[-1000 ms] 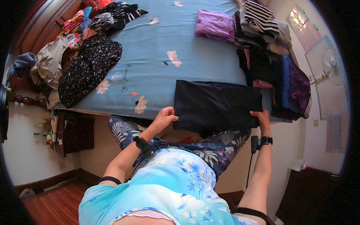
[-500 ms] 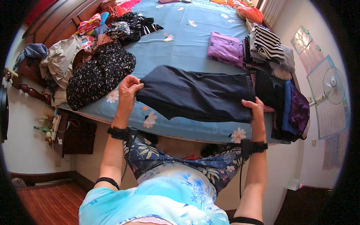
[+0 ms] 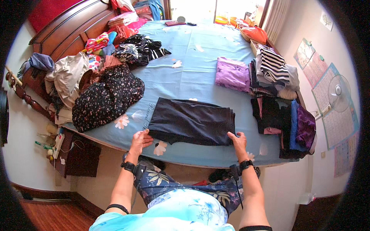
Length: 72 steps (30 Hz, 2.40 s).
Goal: Fold several pieces of laundry on top of a bed.
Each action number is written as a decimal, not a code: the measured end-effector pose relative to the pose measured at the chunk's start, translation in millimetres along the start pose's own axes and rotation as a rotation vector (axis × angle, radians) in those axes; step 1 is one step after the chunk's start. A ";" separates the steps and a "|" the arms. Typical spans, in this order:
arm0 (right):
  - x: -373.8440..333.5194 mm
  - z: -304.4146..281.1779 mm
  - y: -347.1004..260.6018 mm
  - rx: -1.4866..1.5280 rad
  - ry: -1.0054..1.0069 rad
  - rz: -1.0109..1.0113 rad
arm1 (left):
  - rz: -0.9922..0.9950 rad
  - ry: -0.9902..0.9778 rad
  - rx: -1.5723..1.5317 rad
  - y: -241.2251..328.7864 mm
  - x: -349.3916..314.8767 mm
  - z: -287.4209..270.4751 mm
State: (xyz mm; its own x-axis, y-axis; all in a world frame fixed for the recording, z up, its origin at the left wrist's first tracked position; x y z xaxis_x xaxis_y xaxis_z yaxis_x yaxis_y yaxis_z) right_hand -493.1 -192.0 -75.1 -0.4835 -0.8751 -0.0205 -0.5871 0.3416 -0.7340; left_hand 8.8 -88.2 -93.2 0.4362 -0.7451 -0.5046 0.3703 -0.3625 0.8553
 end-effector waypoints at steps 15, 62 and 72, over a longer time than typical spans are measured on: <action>-6.2 -41.0 -18.6 0.242 -0.418 0.105 | 0.174 -0.152 0.043 31.7 -45.1 -9.1; -74.9 212.4 -213.9 -0.453 -0.372 -0.802 | 0.356 -0.008 1.073 2.0 -42.8 49.2; -31.7 132.2 -186.2 -0.218 -0.605 -0.814 | 0.422 -0.023 1.005 -2.2 -40.1 50.7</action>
State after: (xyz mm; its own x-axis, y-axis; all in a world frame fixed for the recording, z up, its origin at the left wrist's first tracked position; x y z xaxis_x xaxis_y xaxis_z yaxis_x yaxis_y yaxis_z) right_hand -282.7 -273.2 -27.6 0.4836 -0.8741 0.0454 -0.7238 -0.4285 -0.5408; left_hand -51.0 -85.9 -68.9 0.3514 -0.9234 -0.1545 -0.6501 -0.3595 0.6695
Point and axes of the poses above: each hand's wrist, its own x-axis towards the middle knuckle, its own z-axis out of the palm, y = z × x, the point moved 5 cm from there along x, towards the middle knuckle, and after that the axes turned 9 degrees about y, right-handed, at the moved point
